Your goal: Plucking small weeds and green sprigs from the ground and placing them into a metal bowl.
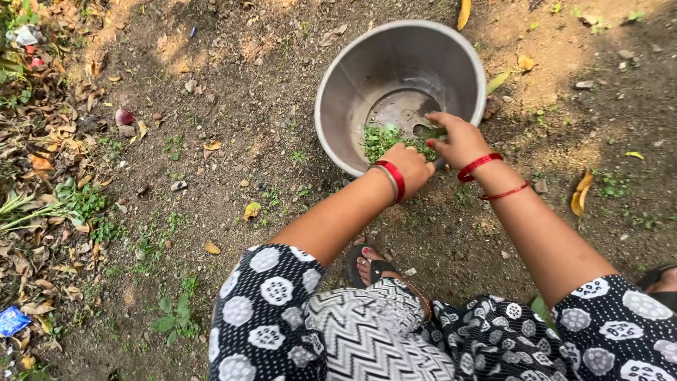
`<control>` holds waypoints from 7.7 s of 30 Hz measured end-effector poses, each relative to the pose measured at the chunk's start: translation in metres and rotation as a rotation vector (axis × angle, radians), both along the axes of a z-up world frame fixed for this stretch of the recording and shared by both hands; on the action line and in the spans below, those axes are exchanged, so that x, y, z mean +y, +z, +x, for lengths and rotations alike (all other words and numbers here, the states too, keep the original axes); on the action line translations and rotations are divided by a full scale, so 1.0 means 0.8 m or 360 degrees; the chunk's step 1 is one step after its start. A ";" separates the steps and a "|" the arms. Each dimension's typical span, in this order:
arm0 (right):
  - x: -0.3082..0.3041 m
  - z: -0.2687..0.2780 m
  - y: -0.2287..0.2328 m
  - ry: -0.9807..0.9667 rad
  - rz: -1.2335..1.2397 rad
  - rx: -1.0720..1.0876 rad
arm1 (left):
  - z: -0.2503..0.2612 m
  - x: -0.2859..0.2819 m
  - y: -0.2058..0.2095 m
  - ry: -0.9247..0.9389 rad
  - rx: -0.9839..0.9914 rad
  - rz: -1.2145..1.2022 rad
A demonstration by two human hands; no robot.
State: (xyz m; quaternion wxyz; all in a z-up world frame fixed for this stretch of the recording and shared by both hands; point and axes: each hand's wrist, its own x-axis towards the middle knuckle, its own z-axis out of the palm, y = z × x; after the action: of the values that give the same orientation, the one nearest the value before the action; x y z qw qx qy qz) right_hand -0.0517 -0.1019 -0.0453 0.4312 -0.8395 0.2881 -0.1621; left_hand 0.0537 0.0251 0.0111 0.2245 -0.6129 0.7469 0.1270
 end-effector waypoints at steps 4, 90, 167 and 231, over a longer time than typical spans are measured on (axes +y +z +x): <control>0.005 0.011 0.008 0.0073 -0.0109 0.0095 | 0.002 0.022 0.018 -0.0049 -0.0005 0.0233; 0.018 -0.111 -0.268 0.0327 -0.0613 0.0798 | -0.035 -0.002 -0.190 0.0156 0.0575 0.0366; -0.023 0.013 -0.148 -0.0898 0.1557 -0.0263 | -0.032 0.006 -0.175 0.0457 0.0803 0.0322; -0.226 0.012 -0.275 -0.0334 -0.0390 0.0547 | 0.000 -0.122 -0.195 0.0460 0.0712 0.0127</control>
State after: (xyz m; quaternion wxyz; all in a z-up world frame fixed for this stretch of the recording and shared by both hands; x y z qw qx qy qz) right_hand -0.0424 -0.2825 -0.2657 0.2514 -0.8664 0.4210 -0.0946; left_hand 0.0536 -0.0728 -0.1452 0.0574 -0.6605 0.6771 0.3194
